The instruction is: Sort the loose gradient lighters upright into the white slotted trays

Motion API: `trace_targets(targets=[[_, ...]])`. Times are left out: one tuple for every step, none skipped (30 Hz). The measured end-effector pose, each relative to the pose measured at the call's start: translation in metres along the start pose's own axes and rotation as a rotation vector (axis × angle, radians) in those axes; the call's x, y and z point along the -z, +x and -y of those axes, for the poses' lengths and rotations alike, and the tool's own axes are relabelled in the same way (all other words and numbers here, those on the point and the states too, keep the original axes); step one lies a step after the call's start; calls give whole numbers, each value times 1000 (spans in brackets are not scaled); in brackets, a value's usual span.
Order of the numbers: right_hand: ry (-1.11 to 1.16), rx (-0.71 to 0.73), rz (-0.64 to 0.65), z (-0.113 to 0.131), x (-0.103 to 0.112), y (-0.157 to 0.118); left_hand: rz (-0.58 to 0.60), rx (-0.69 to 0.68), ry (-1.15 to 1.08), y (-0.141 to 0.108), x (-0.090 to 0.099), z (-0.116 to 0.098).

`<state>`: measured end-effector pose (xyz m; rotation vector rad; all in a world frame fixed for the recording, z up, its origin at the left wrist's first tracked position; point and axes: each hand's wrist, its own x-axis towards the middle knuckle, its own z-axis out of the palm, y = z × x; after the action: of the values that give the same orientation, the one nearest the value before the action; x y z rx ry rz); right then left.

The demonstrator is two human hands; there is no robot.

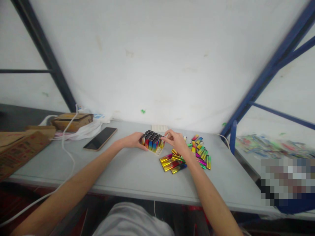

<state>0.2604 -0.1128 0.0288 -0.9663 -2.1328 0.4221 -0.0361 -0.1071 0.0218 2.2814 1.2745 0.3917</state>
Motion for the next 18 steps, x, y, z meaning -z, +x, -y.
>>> trace_targets(targets=[[-34,-7,-47,-2,2,1,1,-2,7,0,0,0],[-82,-9,-99,-5,5,2,3,0,15,1,0,1],[-137,-5,-145,-10,7,2,4,5,22,1,0,1],[-195,4,-176,-16,9,2,5,12,29,1,0,1],[-252,16,-184,-23,10,2,5,19,36,1,0,1],[-304,24,-167,-30,10,1,5,24,38,0,1,1],[-348,24,-130,-38,10,0,5,27,38,0,1,0],[-386,13,-76,-46,9,-2,5,29,35,0,1,0],[-414,-6,-9,-52,7,-4,6,30,29,-1,1,-1],[-435,-24,63,-58,6,-5,7,32,22,-1,1,-1],[-446,-38,134,-61,4,-6,7,34,16,-1,1,-1],[-451,-45,197,-64,4,-7,7,36,13,-1,1,-2],[-451,-47,248,-64,4,-7,6,39,14,-1,1,-2],[-452,-47,279,-64,4,-6,6,40,16,-1,1,-2],[-456,-50,294,-62,6,-6,5,39,16,-1,1,-2],[-463,-57,297,-60,7,-5,5,36,13,-1,1,-2],[-471,-67,297,-57,9,-4,7,32,8,-1,1,-3],[-481,-79,296,-55,11,-4,8,27,1,-2,1,-3]])
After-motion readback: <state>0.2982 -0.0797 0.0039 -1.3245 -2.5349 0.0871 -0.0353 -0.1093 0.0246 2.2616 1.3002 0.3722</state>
